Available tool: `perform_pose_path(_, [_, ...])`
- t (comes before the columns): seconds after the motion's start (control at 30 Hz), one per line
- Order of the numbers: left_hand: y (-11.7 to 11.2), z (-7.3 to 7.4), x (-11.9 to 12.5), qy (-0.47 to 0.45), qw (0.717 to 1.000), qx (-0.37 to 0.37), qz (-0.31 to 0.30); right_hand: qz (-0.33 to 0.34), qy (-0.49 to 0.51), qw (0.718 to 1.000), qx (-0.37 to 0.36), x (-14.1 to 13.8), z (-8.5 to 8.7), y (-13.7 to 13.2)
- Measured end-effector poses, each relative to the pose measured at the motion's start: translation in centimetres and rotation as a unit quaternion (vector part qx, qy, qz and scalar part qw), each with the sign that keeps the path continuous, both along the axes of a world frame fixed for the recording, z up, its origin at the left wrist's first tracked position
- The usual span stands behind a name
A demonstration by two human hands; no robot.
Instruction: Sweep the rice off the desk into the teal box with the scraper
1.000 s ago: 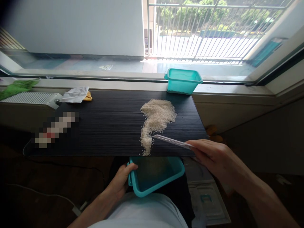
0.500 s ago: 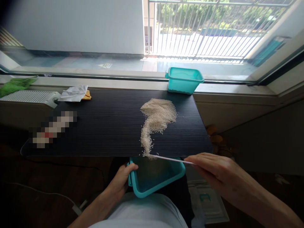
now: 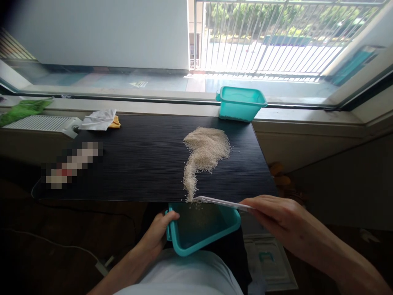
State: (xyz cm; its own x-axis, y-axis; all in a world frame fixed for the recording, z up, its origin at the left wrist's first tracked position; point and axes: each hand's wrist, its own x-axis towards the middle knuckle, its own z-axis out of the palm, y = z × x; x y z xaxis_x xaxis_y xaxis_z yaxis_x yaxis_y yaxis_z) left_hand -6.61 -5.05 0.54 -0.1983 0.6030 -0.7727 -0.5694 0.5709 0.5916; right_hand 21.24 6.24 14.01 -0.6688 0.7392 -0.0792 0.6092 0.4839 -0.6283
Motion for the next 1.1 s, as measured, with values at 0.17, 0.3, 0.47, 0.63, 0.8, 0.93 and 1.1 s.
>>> perform_pose_path(0.17, [0.0,0.0,0.0,-0.001,1.000,-0.004,-0.003,-0.051,0.001,0.998,0.039,0.0,-0.3,0.4])
perform_pose_path(0.3, [0.0,0.2,0.0,-0.004,1.000,-0.001,0.002,-0.010,0.007,0.999,0.046,-0.1,0.0,-0.1])
perform_pose_path(0.47, [0.1,0.1,0.0,0.000,1.000,-0.004,0.008,0.015,0.032,0.996,0.085,0.2,0.4,-0.8])
perform_pose_path(0.63, [0.6,-0.2,-0.5,-0.011,1.000,-0.014,-0.015,0.001,0.030,0.994,0.109,-0.3,0.3,-0.7])
perform_pose_path(0.8, [0.9,0.1,-1.1,-0.025,0.999,-0.025,-0.019,0.033,0.038,0.995,0.081,-0.6,0.3,-0.5])
perform_pose_path(0.93, [1.2,0.5,-1.7,-0.028,0.999,-0.025,-0.014,-0.022,0.037,0.991,0.123,-0.7,-0.7,1.3])
perform_pose_path(1.1, [1.4,0.8,-2.9,-0.031,0.998,-0.043,-0.017,-0.034,0.020,0.989,0.141,-2.4,-1.3,3.3])
